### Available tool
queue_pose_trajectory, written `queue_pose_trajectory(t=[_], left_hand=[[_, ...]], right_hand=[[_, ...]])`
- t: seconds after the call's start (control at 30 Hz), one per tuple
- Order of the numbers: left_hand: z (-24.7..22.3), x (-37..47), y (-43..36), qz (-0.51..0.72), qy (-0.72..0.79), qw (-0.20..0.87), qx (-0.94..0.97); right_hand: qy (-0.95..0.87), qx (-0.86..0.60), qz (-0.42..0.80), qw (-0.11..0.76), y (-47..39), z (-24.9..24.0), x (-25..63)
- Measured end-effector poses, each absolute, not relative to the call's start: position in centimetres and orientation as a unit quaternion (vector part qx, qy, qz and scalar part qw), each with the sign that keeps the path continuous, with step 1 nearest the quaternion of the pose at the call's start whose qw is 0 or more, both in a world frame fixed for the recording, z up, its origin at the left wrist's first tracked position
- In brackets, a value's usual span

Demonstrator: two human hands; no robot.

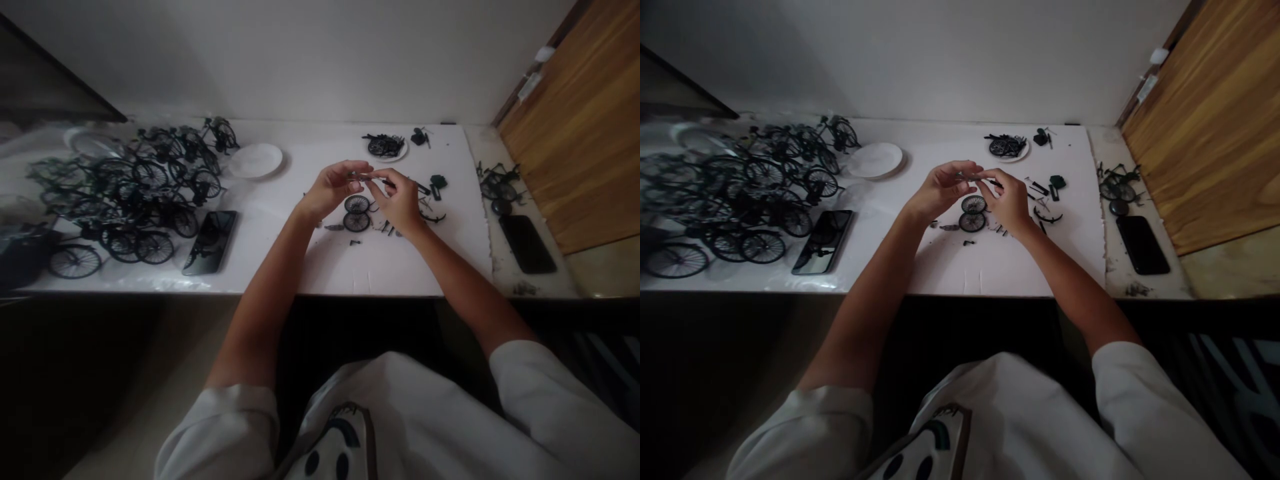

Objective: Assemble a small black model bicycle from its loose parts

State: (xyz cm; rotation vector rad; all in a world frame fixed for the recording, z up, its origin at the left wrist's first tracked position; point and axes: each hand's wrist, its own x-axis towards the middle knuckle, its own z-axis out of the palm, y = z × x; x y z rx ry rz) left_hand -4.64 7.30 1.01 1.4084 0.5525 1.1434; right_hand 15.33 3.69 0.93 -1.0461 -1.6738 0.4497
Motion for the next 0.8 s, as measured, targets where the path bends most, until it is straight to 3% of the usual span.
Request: queue_pose_trajectory(t=[0.23, 0.8], left_hand=[[0.7, -4.4, 7.6, 0.516, 0.294, 0.487, 0.641], [0.6, -4.1, 7.3, 0.529, 0.304, 0.543, 0.577]], right_hand=[[-0.695, -0.450, 0.172, 0.534, 4.5, 0.5, 15.8], [-0.701, -0.442, 0.170, 0.533, 4.8, 0.7, 16.1]])
